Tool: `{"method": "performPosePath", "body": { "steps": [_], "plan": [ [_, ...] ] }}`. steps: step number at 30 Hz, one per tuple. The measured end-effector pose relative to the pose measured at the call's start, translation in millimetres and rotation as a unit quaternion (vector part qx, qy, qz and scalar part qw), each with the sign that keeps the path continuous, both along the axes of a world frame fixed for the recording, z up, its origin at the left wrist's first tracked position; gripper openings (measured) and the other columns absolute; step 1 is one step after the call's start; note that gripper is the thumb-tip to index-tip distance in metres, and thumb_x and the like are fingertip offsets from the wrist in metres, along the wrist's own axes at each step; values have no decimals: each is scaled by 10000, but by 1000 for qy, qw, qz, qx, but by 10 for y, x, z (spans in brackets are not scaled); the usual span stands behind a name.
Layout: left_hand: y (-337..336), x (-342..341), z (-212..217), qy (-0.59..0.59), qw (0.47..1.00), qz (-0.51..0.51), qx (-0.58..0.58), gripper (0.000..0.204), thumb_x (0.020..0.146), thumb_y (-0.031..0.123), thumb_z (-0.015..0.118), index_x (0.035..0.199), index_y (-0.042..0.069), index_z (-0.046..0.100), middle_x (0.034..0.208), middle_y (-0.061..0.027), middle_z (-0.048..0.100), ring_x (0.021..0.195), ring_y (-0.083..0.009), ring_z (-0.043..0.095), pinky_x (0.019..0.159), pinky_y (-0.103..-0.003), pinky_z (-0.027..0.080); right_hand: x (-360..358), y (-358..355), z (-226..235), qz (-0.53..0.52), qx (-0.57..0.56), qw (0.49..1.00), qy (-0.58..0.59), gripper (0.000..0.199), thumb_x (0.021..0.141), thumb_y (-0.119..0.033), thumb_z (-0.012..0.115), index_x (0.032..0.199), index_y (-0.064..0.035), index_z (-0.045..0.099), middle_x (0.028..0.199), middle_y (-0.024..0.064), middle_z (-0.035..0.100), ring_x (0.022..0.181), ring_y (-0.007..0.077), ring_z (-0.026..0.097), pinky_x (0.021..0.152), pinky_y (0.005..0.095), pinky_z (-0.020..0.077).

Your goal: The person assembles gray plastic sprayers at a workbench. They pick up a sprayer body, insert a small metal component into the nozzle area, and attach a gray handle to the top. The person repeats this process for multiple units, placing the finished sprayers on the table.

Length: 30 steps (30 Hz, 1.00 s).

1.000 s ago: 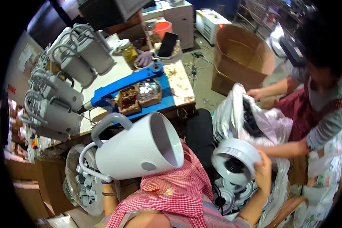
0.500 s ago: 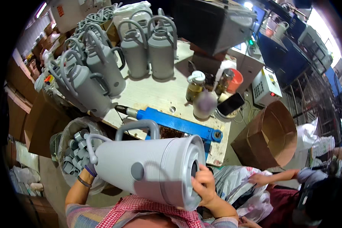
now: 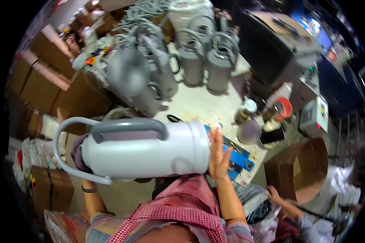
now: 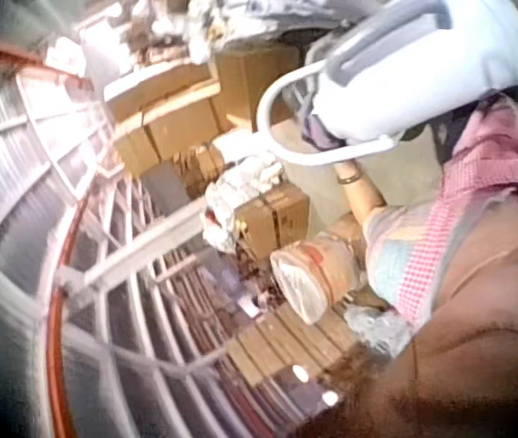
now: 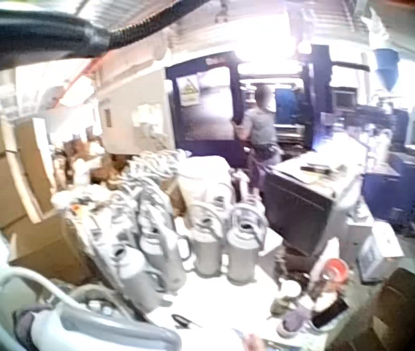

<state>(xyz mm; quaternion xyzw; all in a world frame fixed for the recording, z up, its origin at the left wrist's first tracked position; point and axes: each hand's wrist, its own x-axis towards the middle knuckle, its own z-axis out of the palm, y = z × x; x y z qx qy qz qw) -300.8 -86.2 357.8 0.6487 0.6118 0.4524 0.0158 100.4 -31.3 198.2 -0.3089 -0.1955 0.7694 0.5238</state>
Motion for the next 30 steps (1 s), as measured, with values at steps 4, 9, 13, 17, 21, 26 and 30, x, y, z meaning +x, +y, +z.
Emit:
{"method": "performPosePath", "body": {
  "steps": [4,9,13,17,21,26,30],
  "plan": [
    [-346,-246,691,44,997,-32,62,438,882,270,491,1130,-63,629,1088,-232,665,993,-336,633,932,-436,474,-938,360,-223,186,-70,980,25,759,974,-661,337,1465,-86,402,1433,111,493,1293,290,494,1084,466,395],
    [-388,-777,1749,251,967,13,-45,350,824,235,606,1074,-6,653,1025,-241,661,918,-373,650,847,-455,491,-2261,375,-634,362,-81,923,-103,730,1012,-554,406,1506,-25,301,1502,151,400,1342,267,436,1085,428,374],
    [430,-2071,1668,393,904,158,-61,285,827,256,653,1003,32,670,949,-165,666,858,-354,637,798,-412,513,-2459,590,-318,403,26,906,-127,522,1031,-417,472,1351,-5,494,1332,131,554,1180,233,571,997,360,453],
    [1990,-3329,919,340,900,241,-130,322,867,369,607,1002,83,670,974,-154,669,920,-348,640,822,-444,505,-2363,588,-283,402,36,891,-206,355,1025,-301,528,1184,3,616,1091,69,667,983,175,644,889,302,497],
    [3655,-4213,-160,343,885,245,-196,393,874,432,507,1061,133,682,1064,-198,667,985,-393,638,854,-477,504,-2049,410,-156,352,55,859,-368,266,984,-223,607,1154,-21,642,907,27,674,880,91,603,787,252,493],
    [5175,-4273,-1039,239,926,142,-257,659,874,548,555,1244,3,593,1118,-247,663,1083,-407,616,929,-468,472,-1545,46,217,194,-25,873,-448,235,972,-173,605,1125,4,637,898,25,652,820,81,586,753,250,490],
    [5679,-3983,-1566,297,911,54,-280,743,889,453,577,1506,130,319,1478,-255,392,1354,-399,401,1112,-436,328,-1263,-250,329,98,-137,856,-488,246,972,-204,616,1107,0,642,876,1,643,807,60,562,731,240,481]
  ]
}}
